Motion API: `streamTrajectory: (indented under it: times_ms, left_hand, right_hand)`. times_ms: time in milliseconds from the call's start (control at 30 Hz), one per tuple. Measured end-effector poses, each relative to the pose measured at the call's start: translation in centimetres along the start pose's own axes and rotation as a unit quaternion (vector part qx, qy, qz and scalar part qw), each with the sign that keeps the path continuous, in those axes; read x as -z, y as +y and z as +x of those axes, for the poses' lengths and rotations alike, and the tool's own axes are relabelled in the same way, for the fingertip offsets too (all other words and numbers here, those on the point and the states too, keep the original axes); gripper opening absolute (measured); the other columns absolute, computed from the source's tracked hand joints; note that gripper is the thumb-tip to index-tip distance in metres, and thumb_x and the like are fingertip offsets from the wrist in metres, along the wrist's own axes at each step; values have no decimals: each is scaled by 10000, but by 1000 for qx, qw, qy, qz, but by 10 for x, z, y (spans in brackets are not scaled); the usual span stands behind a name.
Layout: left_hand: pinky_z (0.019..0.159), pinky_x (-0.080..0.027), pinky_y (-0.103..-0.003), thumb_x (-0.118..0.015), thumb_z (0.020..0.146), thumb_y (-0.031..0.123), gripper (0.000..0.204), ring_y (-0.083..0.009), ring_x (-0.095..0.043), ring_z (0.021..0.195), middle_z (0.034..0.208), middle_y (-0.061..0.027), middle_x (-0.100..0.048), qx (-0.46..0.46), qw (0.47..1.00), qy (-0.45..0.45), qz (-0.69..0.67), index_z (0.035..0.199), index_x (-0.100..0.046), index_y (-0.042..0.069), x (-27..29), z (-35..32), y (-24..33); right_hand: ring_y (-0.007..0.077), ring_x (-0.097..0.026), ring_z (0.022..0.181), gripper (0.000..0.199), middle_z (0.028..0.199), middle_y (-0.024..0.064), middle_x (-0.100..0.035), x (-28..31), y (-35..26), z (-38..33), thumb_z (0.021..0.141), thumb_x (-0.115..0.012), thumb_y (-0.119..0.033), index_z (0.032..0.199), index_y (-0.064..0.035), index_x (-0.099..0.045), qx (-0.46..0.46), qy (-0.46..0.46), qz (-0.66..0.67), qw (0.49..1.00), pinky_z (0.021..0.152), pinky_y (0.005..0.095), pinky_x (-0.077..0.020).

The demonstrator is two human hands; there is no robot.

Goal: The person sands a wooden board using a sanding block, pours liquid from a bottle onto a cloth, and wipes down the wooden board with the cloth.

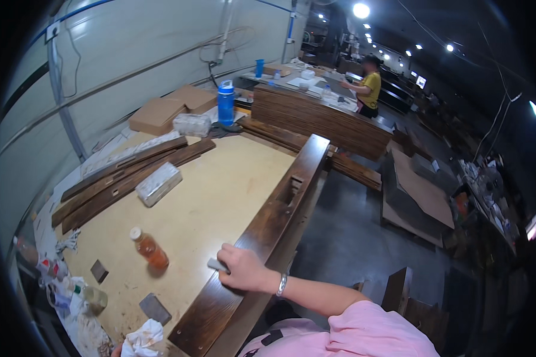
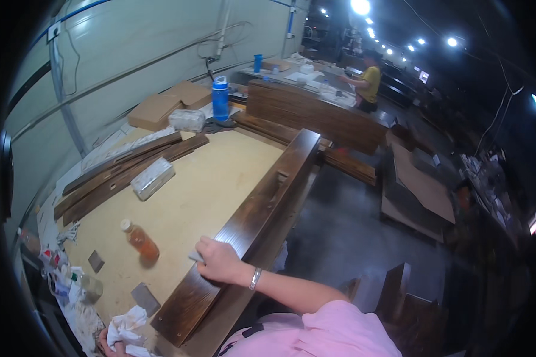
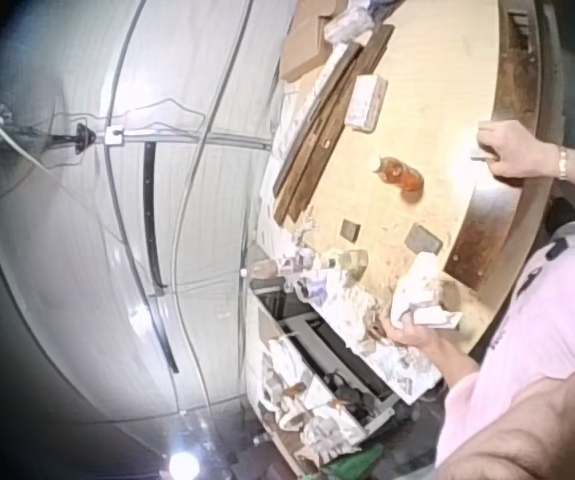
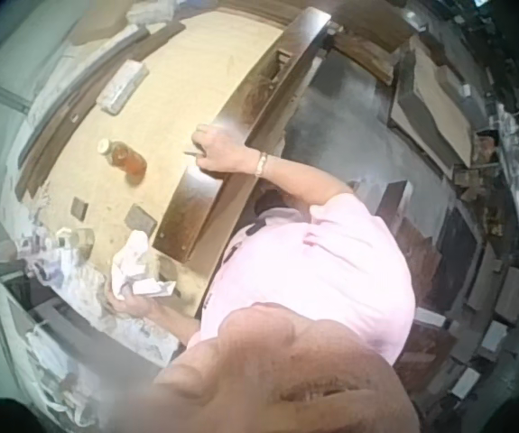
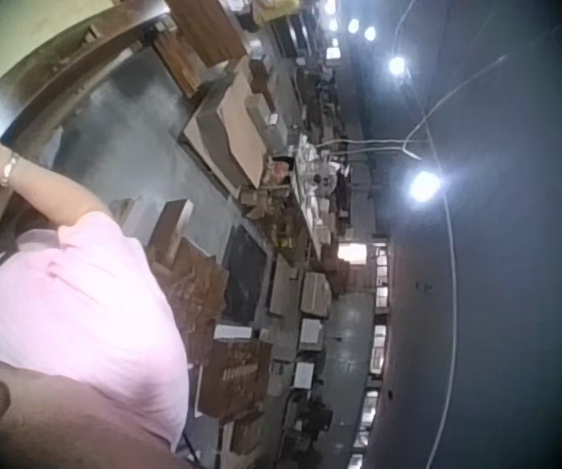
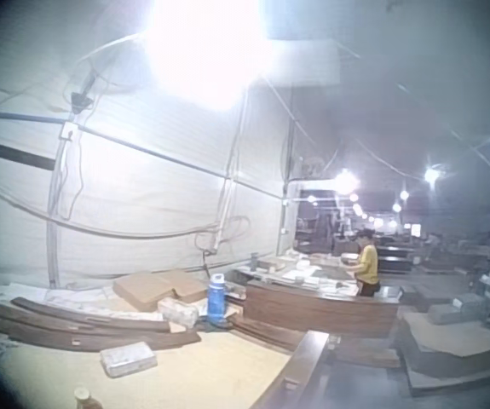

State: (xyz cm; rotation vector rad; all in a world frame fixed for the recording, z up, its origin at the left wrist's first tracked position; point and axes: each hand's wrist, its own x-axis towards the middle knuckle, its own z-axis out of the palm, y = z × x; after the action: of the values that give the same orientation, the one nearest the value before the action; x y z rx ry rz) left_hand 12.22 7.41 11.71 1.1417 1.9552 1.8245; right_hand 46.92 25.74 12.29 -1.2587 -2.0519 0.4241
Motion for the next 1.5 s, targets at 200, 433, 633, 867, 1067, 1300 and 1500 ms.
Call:
streamTrajectory:
  times_ms: [200,433,633,867,1067,1300,1500]
  left_hand:
    - [696,-587,-377,-499,666,-33,473,-310,-662,884,1069,-214,-651,17,990,111,-83,1119,-626,-75,-33,-12,45]
    - [800,-587,-454,-557,640,56,476,-355,-662,927,1056,-261,-651,-100,977,185,14,1077,-622,-121,-127,-57,117]
    - [806,-579,-439,-592,708,17,377,-340,-666,878,1003,-246,-674,-165,970,148,105,1043,-645,-148,-244,-99,168]
    - [916,-487,-329,-489,782,12,352,-202,-612,976,1049,-115,-636,-36,996,78,29,1110,-603,-48,-311,-121,180]
    - [917,-469,-304,-560,788,-37,271,-171,-604,970,1043,-89,-636,-74,996,16,43,1046,-639,-46,-368,-124,188]
    - [922,-474,-313,-545,783,-61,271,-177,-608,967,1069,-102,-633,-54,998,4,32,1040,-629,-46,-392,-135,195]
    - [1049,-435,-374,-447,727,-53,558,-271,-594,1141,1183,-174,-621,-15,998,41,38,1273,-559,-45,-394,-124,195]
  right_hand:
    - [343,-649,756,169,844,132,-597,62,94,29,731,-665,-151,841,-32,-617,-34,54,-37,997,660,423,-543]
    - [368,-662,836,207,905,160,-638,149,221,72,737,-679,-200,818,-17,-625,-87,36,-35,995,751,461,-543]
    - [361,-656,826,237,850,184,-652,201,296,106,725,-718,-210,777,2,-629,-52,-40,46,997,730,441,-527]
    - [345,-661,867,191,905,148,-624,215,325,114,742,-706,-176,840,-32,-626,-29,-15,84,996,757,436,-535]
    - [347,-657,804,176,882,123,-618,232,363,122,717,-718,-152,821,-41,-628,31,3,16,999,697,436,-548]
    - [356,-651,884,186,936,158,-651,309,484,161,729,-734,-177,836,-42,-664,-107,96,-116,983,773,444,-538]
    - [272,-626,728,176,771,131,-628,330,516,175,745,-713,-144,806,2,-635,-183,200,-29,962,665,396,-503]
